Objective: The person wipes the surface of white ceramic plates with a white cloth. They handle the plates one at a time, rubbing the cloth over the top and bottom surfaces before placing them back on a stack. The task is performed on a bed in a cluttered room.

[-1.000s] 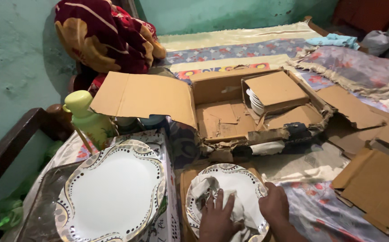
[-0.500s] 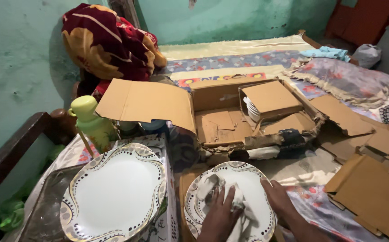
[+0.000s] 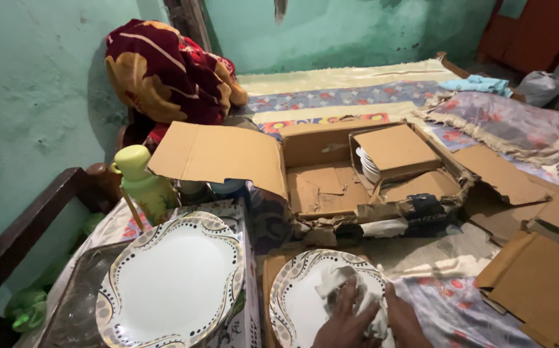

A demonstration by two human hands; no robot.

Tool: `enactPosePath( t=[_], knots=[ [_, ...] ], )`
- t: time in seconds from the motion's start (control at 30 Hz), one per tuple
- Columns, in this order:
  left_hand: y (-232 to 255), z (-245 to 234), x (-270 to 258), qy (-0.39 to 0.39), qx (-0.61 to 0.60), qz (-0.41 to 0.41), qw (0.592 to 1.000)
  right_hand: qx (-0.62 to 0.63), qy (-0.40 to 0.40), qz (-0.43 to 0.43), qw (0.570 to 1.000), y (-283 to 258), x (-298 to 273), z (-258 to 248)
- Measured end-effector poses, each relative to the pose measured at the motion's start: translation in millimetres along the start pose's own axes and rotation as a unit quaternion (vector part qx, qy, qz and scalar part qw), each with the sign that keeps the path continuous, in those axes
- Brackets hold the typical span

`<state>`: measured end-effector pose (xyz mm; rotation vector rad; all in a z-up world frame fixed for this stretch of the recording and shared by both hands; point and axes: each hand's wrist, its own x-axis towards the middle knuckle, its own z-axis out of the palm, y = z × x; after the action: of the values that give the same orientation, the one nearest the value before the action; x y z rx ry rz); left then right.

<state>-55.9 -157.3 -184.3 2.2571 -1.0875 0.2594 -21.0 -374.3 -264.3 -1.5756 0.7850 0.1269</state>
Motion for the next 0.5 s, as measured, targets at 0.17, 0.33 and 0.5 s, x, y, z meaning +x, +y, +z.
enactPosePath(
  t=[0.17, 0.33, 0.5],
  knots=[
    [6.5, -15.6, -11.1, -0.069, 0.025, -0.128, 0.989, 0.080, -0.003, -0.023, 0.997, 38.9, 10.9, 12.2],
    [6.5, -17.5, -6.3, -0.060, 0.056, -0.122, 0.989, 0.111, 0.018, -0.033, 0.993, 34.2, 8.1, 19.4],
    [-16.2, -3.5, 5.3, -0.075, 0.087, -0.059, 0.992, -0.017, 0.103, -0.094, 0.990, 31.8, 5.3, 20.3]
  ],
)
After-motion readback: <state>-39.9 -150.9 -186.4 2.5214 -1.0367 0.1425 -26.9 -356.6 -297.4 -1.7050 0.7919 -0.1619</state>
